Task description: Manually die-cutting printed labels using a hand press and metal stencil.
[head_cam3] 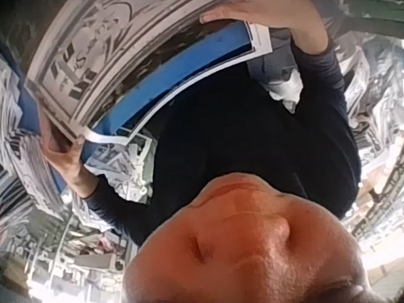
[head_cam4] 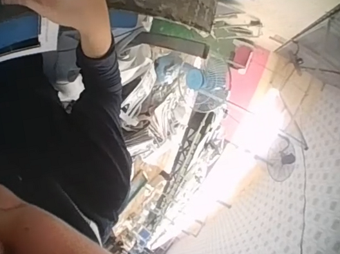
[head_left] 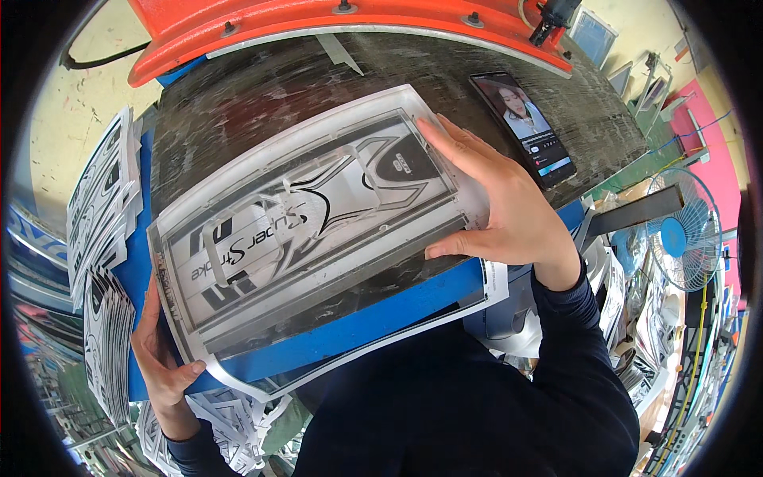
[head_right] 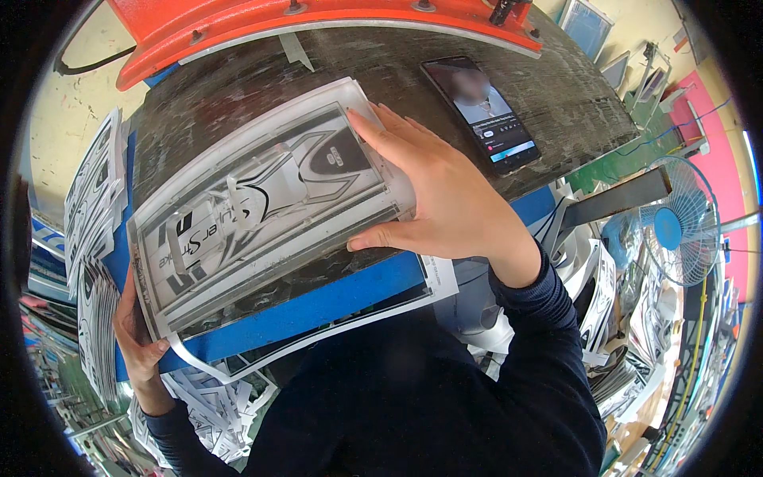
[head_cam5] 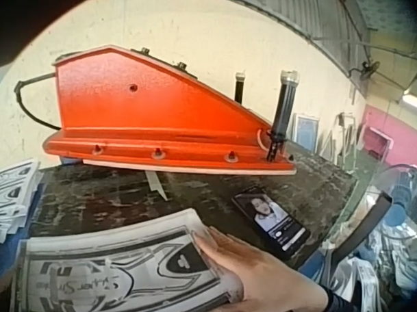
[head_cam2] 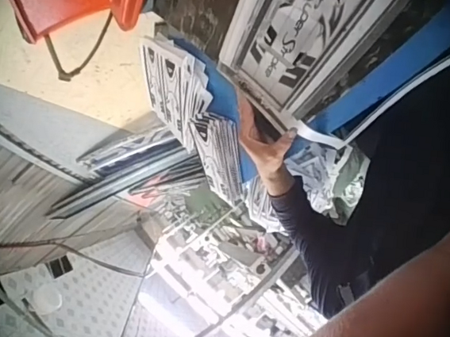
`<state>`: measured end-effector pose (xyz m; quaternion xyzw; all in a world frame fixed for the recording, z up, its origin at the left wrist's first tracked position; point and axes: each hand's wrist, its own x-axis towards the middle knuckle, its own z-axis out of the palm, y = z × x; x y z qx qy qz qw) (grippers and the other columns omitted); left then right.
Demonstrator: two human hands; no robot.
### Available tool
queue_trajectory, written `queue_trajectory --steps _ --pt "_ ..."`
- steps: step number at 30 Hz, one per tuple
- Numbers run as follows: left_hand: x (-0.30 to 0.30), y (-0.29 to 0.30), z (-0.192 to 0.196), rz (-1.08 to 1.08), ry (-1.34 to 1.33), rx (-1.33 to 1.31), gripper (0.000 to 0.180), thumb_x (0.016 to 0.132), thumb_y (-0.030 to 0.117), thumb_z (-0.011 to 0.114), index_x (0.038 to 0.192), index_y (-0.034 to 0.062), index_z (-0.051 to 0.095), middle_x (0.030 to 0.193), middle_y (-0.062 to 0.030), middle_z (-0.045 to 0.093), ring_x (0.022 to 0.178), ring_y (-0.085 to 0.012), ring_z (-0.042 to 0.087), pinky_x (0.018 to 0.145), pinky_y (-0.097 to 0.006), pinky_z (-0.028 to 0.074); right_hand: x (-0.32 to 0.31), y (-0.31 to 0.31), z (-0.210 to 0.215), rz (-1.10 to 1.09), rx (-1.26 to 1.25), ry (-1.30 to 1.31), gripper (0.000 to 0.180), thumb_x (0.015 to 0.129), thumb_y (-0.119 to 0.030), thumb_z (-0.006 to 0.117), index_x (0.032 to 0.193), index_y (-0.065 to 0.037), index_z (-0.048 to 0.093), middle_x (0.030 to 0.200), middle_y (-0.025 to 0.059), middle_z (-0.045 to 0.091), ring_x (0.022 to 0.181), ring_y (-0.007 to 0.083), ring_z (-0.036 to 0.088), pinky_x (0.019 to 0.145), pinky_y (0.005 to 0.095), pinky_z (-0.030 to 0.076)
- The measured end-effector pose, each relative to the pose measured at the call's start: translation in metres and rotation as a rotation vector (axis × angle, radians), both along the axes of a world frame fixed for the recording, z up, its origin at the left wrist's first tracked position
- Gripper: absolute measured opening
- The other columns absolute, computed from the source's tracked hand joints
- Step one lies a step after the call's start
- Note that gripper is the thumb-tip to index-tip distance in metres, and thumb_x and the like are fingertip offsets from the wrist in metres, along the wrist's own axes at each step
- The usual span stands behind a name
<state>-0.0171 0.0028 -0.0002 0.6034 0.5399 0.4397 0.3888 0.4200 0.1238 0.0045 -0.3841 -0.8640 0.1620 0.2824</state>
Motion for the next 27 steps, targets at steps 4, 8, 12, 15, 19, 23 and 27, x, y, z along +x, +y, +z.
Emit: queue_trajectory --steps 4,8,12,15,19,23,27 --pt "-0.001 -0.004 0.001 0.003 0.048 0.018 0.121 0.061 0.038 0.093 0.153 -0.0127 0.032 0.159 -0.0257 0.037 0.146 -0.032 0.04 0.121 -0.042 0.026 -0.004 0.002 0.001 0.025 -0.021 0.031 0.114 0.062 -0.041 0.094 0.156 -0.007 0.039 0.155 0.0259 0.043 0.147 0.0412 0.037 0.117 0.044 0.035" --pt "-0.001 -0.004 0.003 0.034 0.106 -0.004 0.112 0.056 0.024 0.088 0.151 -0.0107 0.039 0.157 -0.0264 0.04 0.145 -0.0323 0.04 0.12 -0.042 0.025 -0.001 0.003 0.001 0.067 -0.03 0.01 0.114 0.064 -0.04 0.093 0.155 0.001 0.038 0.157 0.0221 0.044 0.15 0.0343 0.035 0.121 0.0409 0.027" --pt "-0.009 -0.002 0.002 -0.032 0.24 0.086 0.111 0.053 0.018 0.089 0.15 -0.0069 0.043 0.156 -0.0246 0.044 0.148 -0.0355 0.037 0.123 -0.047 0.013 -0.001 0.002 0.001 0.089 -0.1 0.122 0.111 0.062 -0.035 0.094 0.153 0.0 0.041 0.156 0.0212 0.045 0.147 0.0329 0.041 0.119 0.0393 0.033" --pt "-0.008 -0.004 0.005 -0.042 0.291 0.088 0.112 0.056 0.022 0.093 0.153 -0.0003 0.042 0.159 -0.0207 0.041 0.152 -0.0346 0.032 0.122 -0.056 0.003 0.001 0.0 0.003 0.046 -0.123 0.076 0.115 0.058 -0.035 0.094 0.153 0.002 0.041 0.157 0.0219 0.044 0.147 0.0316 0.041 0.119 0.0389 0.032" --pt "-0.01 -0.006 0.003 -0.049 0.269 0.085 0.113 0.058 0.024 0.095 0.154 0.0007 0.041 0.161 -0.0194 0.039 0.153 -0.0335 0.029 0.122 -0.057 0.001 -0.004 0.002 0.001 0.061 -0.171 0.134 0.116 0.058 -0.036 0.094 0.154 0.002 0.039 0.157 0.0226 0.043 0.145 0.0322 0.043 0.118 0.0399 0.033" --pt "-0.013 -0.005 0.0 -0.071 0.252 0.115 0.111 0.059 0.022 0.095 0.155 0.0023 0.041 0.161 -0.0185 0.039 0.153 -0.0333 0.028 0.122 -0.058 0.0 -0.003 0.005 0.0 0.079 -0.156 0.134 0.117 0.059 -0.04 0.093 0.154 0.002 0.039 0.157 0.023 0.043 0.145 0.0317 0.044 0.118 0.0402 0.033" --pt "-0.011 -0.003 0.002 -0.066 0.257 0.115 0.111 0.059 0.021 0.095 0.154 0.0029 0.042 0.16 -0.0183 0.04 0.153 -0.0334 0.029 0.122 -0.058 0.0 -0.003 0.006 0.0 0.069 -0.149 0.117 0.117 0.062 -0.048 0.091 0.154 0.002 0.039 0.157 0.0234 0.043 0.144 0.0325 0.044 0.118 0.0412 0.034"
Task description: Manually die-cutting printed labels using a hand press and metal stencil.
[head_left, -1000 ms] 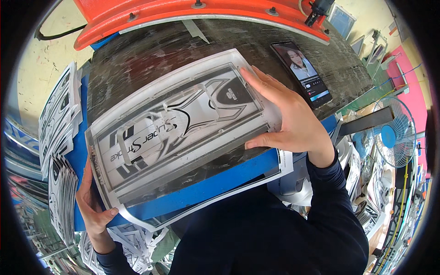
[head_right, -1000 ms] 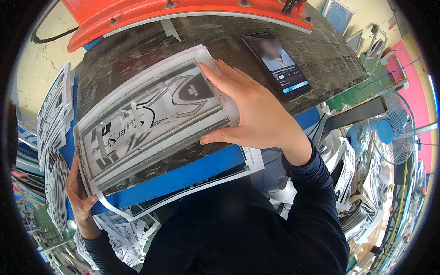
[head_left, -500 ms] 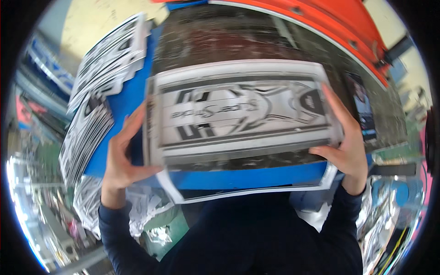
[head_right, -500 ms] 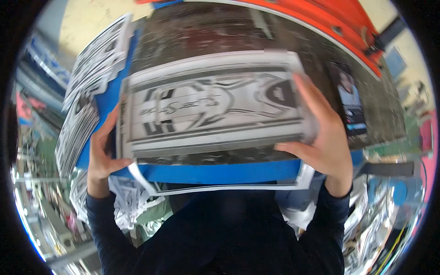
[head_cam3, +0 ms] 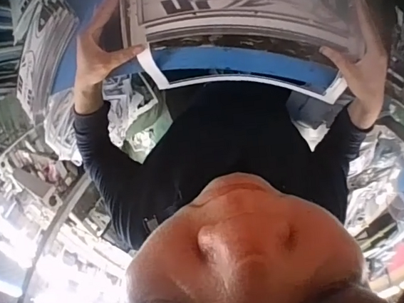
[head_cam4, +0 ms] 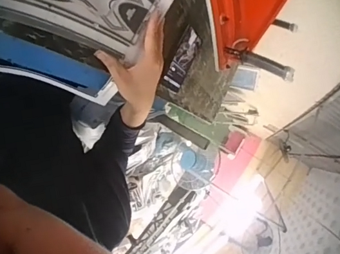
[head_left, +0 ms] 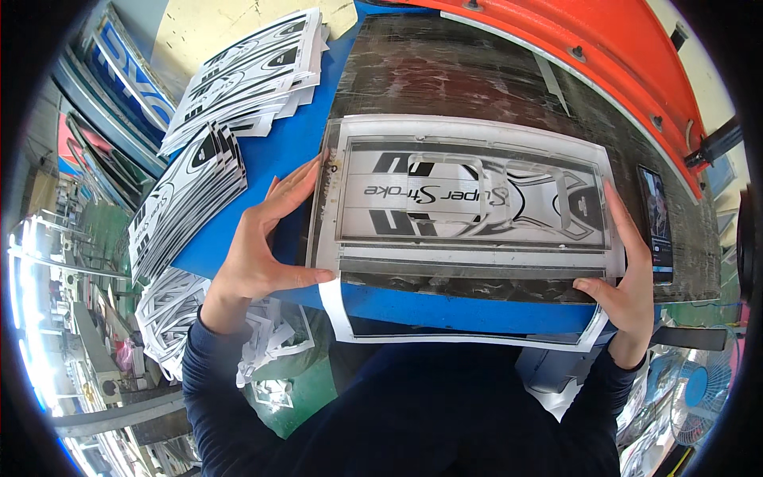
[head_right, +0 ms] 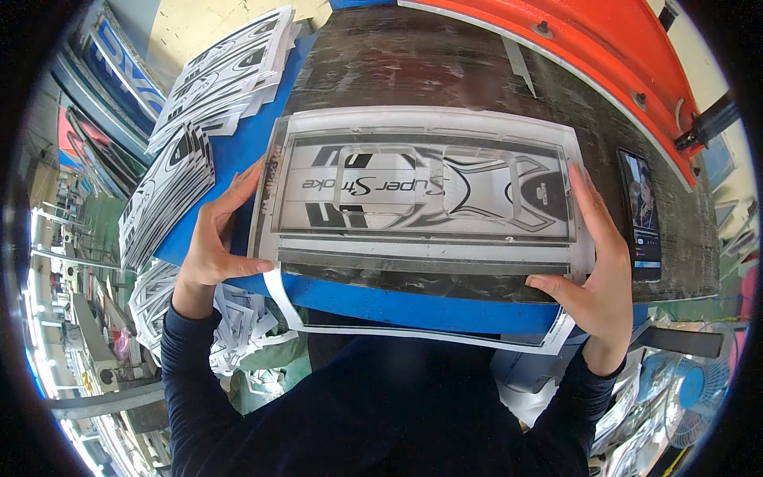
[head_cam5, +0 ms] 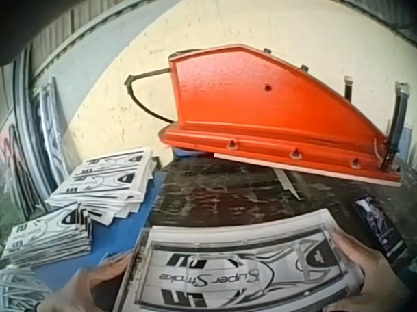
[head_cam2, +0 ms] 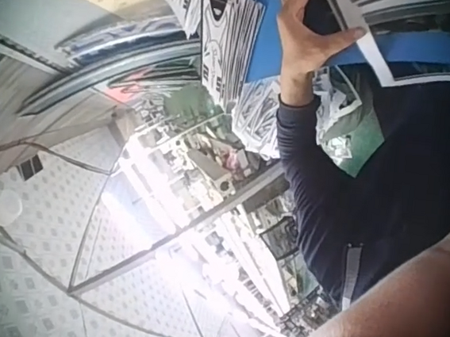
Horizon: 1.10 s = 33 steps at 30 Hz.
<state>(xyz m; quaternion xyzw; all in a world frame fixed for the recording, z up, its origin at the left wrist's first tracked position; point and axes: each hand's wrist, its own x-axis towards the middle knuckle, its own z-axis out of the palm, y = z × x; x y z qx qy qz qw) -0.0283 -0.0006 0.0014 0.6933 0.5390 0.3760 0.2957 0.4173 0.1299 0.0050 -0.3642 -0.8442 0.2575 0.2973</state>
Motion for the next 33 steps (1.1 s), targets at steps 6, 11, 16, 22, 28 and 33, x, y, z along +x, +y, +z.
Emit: queue_trajectory --steps 6,11,16,22,28,33 --pt "-0.001 -0.002 -0.002 0.009 -0.009 0.007 0.111 0.057 0.019 0.095 0.154 0.0038 0.043 0.16 -0.0185 0.041 0.153 -0.0341 0.03 0.122 -0.059 0.001 -0.001 0.001 -0.003 0.006 0.006 0.011 0.118 0.063 -0.052 0.09 0.155 0.001 0.038 0.156 0.024 0.043 0.144 0.0331 0.044 0.117 0.0413 0.035" --pt "-0.002 -0.003 0.0 0.0 0.069 0.047 0.113 0.054 0.015 0.095 0.154 0.0035 0.043 0.159 -0.0193 0.042 0.152 -0.036 0.032 0.122 -0.06 0.004 -0.001 -0.002 -0.002 0.0 -0.018 0.031 0.118 0.062 -0.05 0.091 0.155 0.001 0.038 0.156 0.0243 0.043 0.145 0.0337 0.043 0.117 0.0409 0.034" --pt "0.003 0.002 -0.003 -0.03 -0.03 0.101 0.101 0.068 0.042 0.086 0.151 -0.0004 0.047 0.16 -0.0238 0.038 0.151 -0.0381 0.031 0.123 -0.055 0.01 0.003 -0.007 0.008 0.014 0.053 -0.053 0.109 0.067 -0.041 0.09 0.154 0.001 0.04 0.157 0.0251 0.041 0.148 0.0369 0.037 0.12 0.0414 0.03" --pt "0.015 -0.002 -0.004 0.094 -0.135 0.142 0.1 0.084 0.071 0.059 0.149 -0.0039 0.045 0.16 -0.0272 0.032 0.15 -0.0349 0.03 0.122 -0.047 0.016 0.016 0.024 0.041 -0.346 0.45 0.14 0.076 0.089 -0.03 0.075 0.152 -0.002 0.043 0.154 0.0183 0.049 0.144 0.0291 0.044 0.118 0.0389 0.031" --pt "0.012 0.001 -0.011 0.188 -0.029 0.284 0.088 0.099 0.066 0.043 0.156 -0.0006 0.033 0.162 -0.0207 0.033 0.153 -0.0326 0.024 0.123 -0.051 0.011 0.072 0.13 0.114 -0.841 0.169 0.814 0.057 0.09 -0.038 0.074 0.126 0.002 0.057 0.082 0.0078 0.061 0.086 0.0193 0.06 0.078 0.0399 0.049" --pt "0.01 0.001 -0.013 0.217 -0.046 0.257 0.084 0.101 0.064 0.041 0.156 0.0001 0.033 0.161 -0.0198 0.035 0.153 -0.0315 0.025 0.123 -0.051 0.012 0.122 0.21 0.121 -0.643 0.101 0.933 0.032 0.085 -0.035 0.078 0.091 -0.006 0.068 0.076 0.0065 0.064 0.068 0.0173 0.06 0.062 0.0336 0.048"
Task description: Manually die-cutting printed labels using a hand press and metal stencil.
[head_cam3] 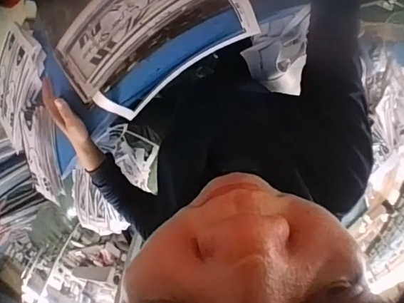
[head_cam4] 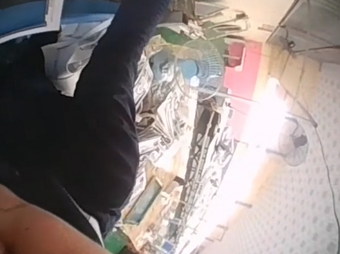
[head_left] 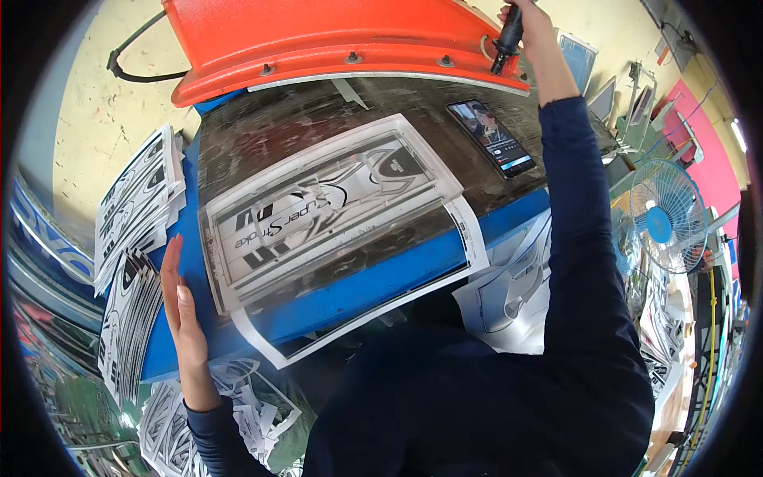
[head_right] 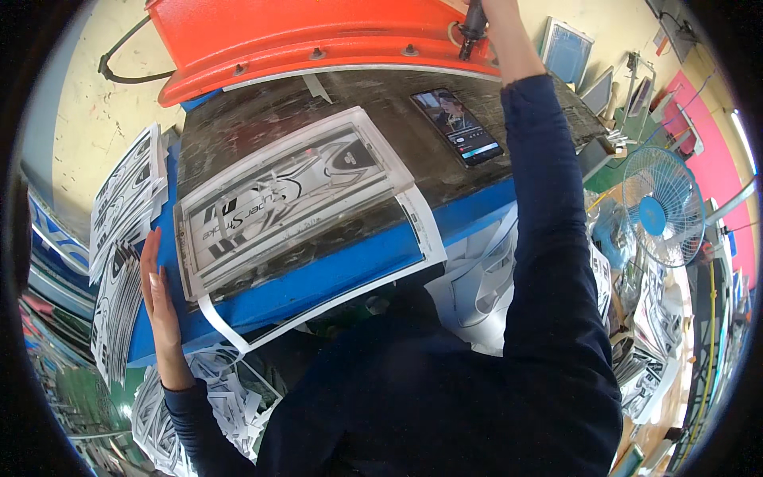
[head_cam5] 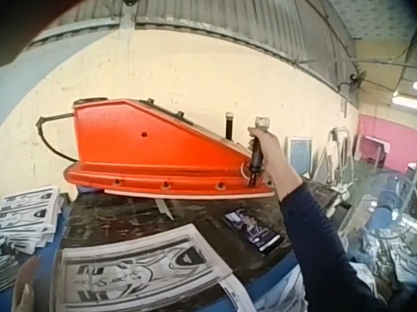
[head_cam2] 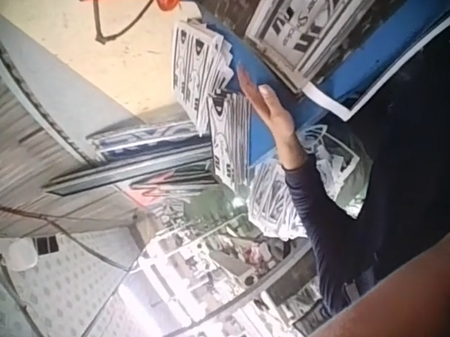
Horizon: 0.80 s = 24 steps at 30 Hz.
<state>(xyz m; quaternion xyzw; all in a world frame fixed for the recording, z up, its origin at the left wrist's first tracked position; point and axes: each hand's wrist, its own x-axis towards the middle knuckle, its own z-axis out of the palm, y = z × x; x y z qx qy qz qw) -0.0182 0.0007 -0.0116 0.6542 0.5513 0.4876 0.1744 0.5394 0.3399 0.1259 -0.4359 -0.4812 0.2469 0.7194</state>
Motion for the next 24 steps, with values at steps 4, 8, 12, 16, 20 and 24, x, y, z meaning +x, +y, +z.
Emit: queue_trajectory --steps 4,8,12,16,20,24 --pt "-0.006 0.003 -0.008 0.019 -0.031 0.018 0.077 0.105 0.058 0.038 0.156 -0.0002 0.033 0.16 -0.0204 0.037 0.152 -0.0307 0.028 0.123 -0.048 0.014 -0.01 -0.001 -0.003 -0.066 -0.027 0.006 0.027 0.086 -0.03 0.078 0.087 -0.005 0.067 0.07 0.0046 0.063 0.058 0.0164 0.057 0.054 0.0312 0.046" --pt "-0.008 0.003 -0.005 0.04 -0.027 0.084 0.073 0.107 0.053 0.038 0.156 -0.0012 0.033 0.159 -0.0207 0.039 0.151 -0.0306 0.03 0.123 -0.046 0.015 -0.013 -0.005 -0.006 0.051 0.017 0.068 0.024 0.088 -0.026 0.076 0.081 -0.005 0.065 0.063 0.0034 0.06 0.052 0.0159 0.054 0.05 0.0307 0.044" --pt "-0.008 0.0 -0.003 0.063 -0.046 0.153 0.065 0.108 0.041 0.043 0.156 -0.0017 0.033 0.158 -0.0217 0.039 0.151 -0.0308 0.031 0.123 -0.044 0.016 -0.039 -0.039 -0.005 0.125 0.008 0.128 0.025 0.087 -0.023 0.075 0.075 -0.007 0.061 0.057 0.0019 0.056 0.045 0.0154 0.05 0.046 0.0299 0.041" --pt "0.02 -0.008 0.017 0.024 0.032 0.242 0.064 0.103 0.027 0.053 0.156 -0.0006 0.032 0.158 -0.0223 0.04 0.151 -0.0324 0.031 0.123 -0.046 0.016 -0.006 -0.028 -0.009 0.394 -0.055 0.082 0.029 0.094 -0.026 0.072 0.106 -0.001 0.064 0.085 0.0091 0.067 0.083 0.0183 0.065 0.077 0.0277 0.052" --pt "0.067 -0.006 0.053 -0.022 -0.019 0.477 0.071 0.096 0.017 0.062 0.157 0.0007 0.029 0.157 -0.0243 0.041 0.15 -0.036 0.032 0.122 -0.053 0.019 -0.041 -0.103 -0.005 0.44 -0.008 0.187 0.019 0.095 -0.021 0.069 0.088 -0.007 0.058 0.064 -0.0001 0.05 0.062 0.012 0.05 0.061 0.0251 0.042" --pt "0.09 -0.001 0.074 -0.085 -0.036 0.526 0.073 0.093 0.014 0.069 0.155 0.0012 0.033 0.149 -0.0238 0.05 0.144 -0.0303 0.042 0.118 -0.047 0.027 -0.112 -0.175 -0.01 0.529 0.04 0.115 0.017 0.097 -0.019 0.065 0.088 -0.006 0.057 0.067 -0.0005 0.05 0.064 0.0118 0.048 0.064 0.0262 0.041"
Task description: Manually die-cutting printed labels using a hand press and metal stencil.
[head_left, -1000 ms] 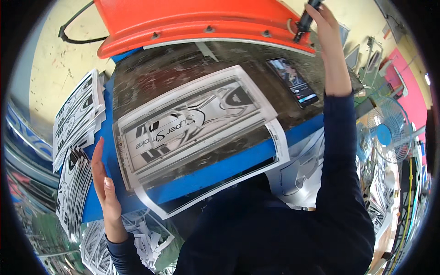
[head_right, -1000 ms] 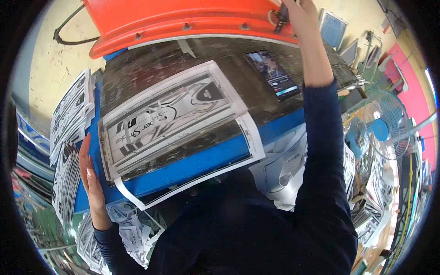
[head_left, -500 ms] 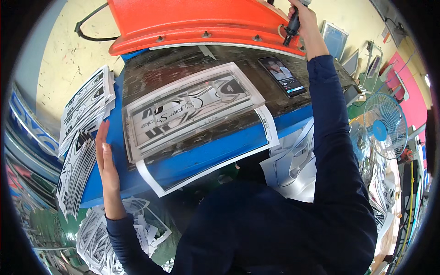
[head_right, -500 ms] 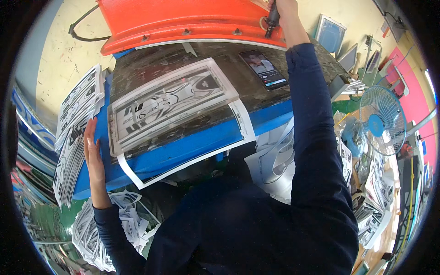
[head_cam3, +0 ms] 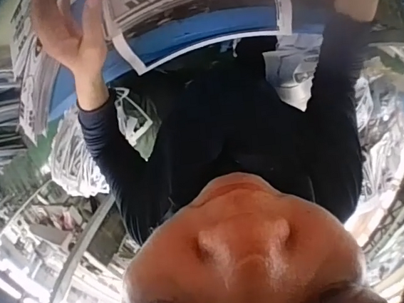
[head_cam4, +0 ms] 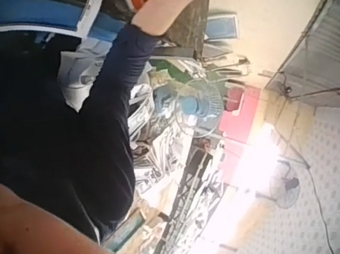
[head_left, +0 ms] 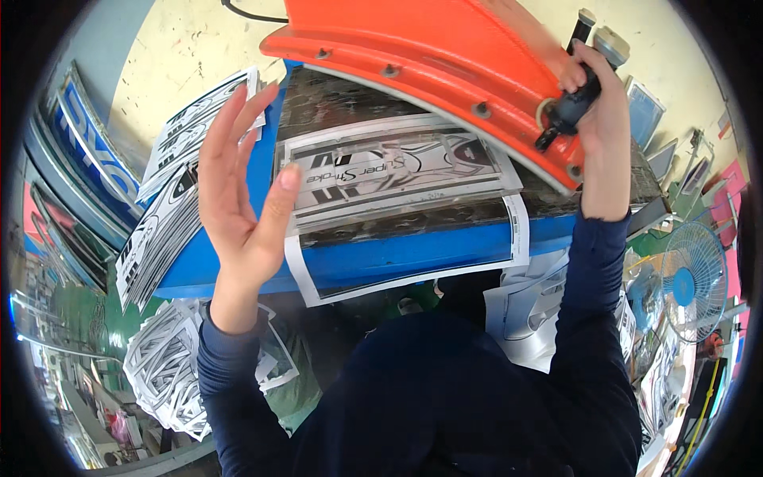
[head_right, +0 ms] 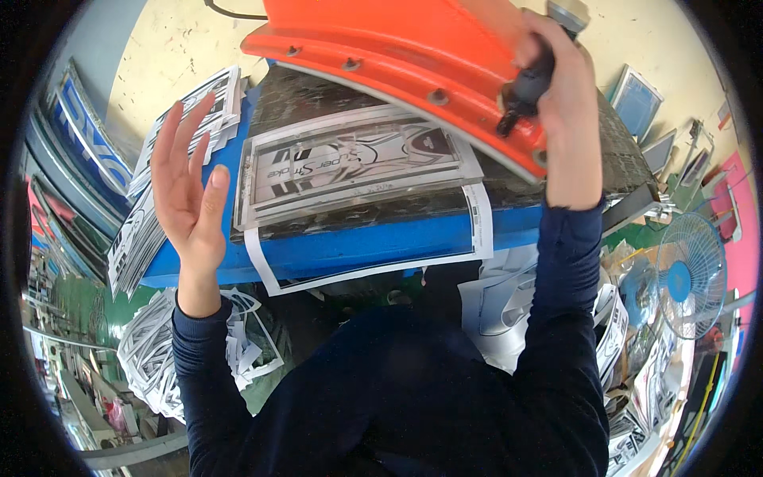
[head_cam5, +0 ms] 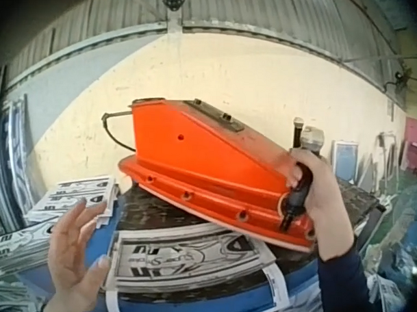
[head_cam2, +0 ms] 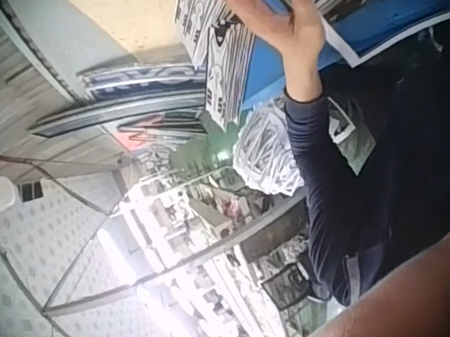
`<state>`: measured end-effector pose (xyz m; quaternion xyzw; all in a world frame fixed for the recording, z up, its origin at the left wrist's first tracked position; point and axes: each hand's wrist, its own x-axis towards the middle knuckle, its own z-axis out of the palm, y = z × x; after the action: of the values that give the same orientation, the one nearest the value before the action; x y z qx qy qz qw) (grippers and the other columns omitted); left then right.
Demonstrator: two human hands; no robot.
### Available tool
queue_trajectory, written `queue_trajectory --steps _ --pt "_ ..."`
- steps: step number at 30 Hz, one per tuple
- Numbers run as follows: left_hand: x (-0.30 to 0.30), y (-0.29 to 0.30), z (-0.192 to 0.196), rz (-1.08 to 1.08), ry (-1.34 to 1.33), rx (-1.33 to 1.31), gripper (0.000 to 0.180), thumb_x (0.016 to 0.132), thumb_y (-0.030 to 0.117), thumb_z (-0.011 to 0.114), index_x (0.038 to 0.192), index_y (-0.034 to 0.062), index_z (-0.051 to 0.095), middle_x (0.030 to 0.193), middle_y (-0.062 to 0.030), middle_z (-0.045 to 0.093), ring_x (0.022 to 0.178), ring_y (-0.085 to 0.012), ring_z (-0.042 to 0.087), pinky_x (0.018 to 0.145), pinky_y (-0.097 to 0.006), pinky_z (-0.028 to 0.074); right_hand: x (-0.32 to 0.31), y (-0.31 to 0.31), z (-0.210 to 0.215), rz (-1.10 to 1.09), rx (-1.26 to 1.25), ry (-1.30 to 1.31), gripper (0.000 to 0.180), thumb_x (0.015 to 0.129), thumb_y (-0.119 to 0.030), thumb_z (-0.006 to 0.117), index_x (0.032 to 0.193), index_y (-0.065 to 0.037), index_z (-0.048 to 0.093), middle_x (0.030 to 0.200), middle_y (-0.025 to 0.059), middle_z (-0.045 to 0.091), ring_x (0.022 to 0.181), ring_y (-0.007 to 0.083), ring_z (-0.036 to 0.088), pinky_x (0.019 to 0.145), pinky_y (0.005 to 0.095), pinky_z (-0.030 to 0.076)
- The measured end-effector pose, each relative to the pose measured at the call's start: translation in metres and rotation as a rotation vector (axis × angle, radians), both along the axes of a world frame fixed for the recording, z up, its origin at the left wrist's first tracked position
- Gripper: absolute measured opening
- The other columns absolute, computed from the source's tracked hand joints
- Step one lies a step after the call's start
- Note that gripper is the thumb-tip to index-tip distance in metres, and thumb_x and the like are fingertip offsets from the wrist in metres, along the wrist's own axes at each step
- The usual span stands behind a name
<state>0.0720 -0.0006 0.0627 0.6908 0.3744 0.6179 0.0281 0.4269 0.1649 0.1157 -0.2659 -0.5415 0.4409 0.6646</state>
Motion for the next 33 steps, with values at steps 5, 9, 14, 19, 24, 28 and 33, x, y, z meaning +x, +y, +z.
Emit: queue_trajectory --steps 5,9,14,19,24,28,33 --pt "0.034 0.012 0.025 -0.142 0.105 0.058 0.08 0.088 0.01 0.075 0.154 -0.0009 0.032 0.155 -0.0209 0.044 0.139 -0.0346 0.051 0.109 -0.047 0.039 -0.049 -0.057 -0.005 0.126 0.133 -0.077 0.027 0.098 -0.02 0.06 0.114 0.002 0.06 0.085 0.0062 0.061 0.08 0.0165 0.057 0.078 0.0316 0.046" --pt "0.053 0.012 0.037 -0.147 0.217 0.044 0.089 0.093 0.017 0.071 0.161 0.002 0.015 0.144 -0.0283 0.054 0.134 -0.0312 0.055 0.108 -0.042 0.045 -0.078 -0.092 -0.011 0.5 0.291 -0.185 0.074 0.092 -0.023 0.067 0.151 0.005 0.033 0.133 0.0258 0.059 0.128 0.0325 0.057 0.111 0.0419 0.04" --pt "0.059 -0.009 0.047 0.004 0.165 0.05 0.086 0.096 0.001 0.064 0.161 -0.0009 0.009 0.132 -0.0308 0.061 0.113 -0.0298 0.069 0.094 -0.034 0.054 -0.034 -0.085 0.006 0.247 0.538 -0.617 0.083 0.087 -0.026 0.074 0.154 0.003 0.034 0.152 0.0216 0.049 0.14 0.0328 0.048 0.117 0.0449 0.034" --pt "0.023 -0.036 0.065 0.263 0.289 0.121 0.069 0.097 -0.006 0.059 0.157 -0.0053 0.024 0.124 -0.0289 0.066 0.102 -0.0237 0.073 0.082 -0.028 0.059 -0.02 -0.019 0.025 -1.043 0.871 -0.681 0.046 0.087 -0.019 0.075 0.126 -0.002 0.057 0.125 0.0159 0.063 0.113 0.0261 0.062 0.094 0.0376 0.049" --pt "-0.016 -0.044 0.066 0.762 0.275 0.22 0.047 0.097 0.004 0.067 0.14 -0.0016 0.048 0.113 -0.0258 0.071 0.092 -0.0221 0.075 0.076 -0.026 0.063 0.02 -0.021 0.022 -0.65 0.834 -0.697 0.042 0.086 -0.011 0.076 0.125 -0.007 0.06 0.139 0.0141 0.053 0.119 0.0268 0.06 0.096 0.0406 0.051" --pt "-0.044 -0.044 0.066 0.807 0.254 0.201 0.048 0.096 0.013 0.071 0.136 0.0001 0.049 0.105 -0.0255 0.072 0.085 -0.0283 0.077 0.072 -0.033 0.067 0.011 -0.023 0.034 -0.584 0.884 -0.723 0.04 0.083 -0.014 0.079 0.119 -0.01 0.062 0.128 0.0103 0.059 0.113 0.024 0.062 0.092 0.0391 0.051" --pt "-0.067 -0.046 0.062 0.897 0.205 0.217 0.045 0.095 0.014 0.072 0.133 0.0009 0.052 0.103 -0.025 0.072 0.085 -0.0298 0.077 0.07 -0.037 0.067 0.008 -0.005 0.038 -0.433 1.112 -0.674 0.034 0.081 -0.016 0.081 0.109 -0.01 0.062 0.114 0.0058 0.062 0.106 0.0202 0.063 0.087 0.0368 0.051"
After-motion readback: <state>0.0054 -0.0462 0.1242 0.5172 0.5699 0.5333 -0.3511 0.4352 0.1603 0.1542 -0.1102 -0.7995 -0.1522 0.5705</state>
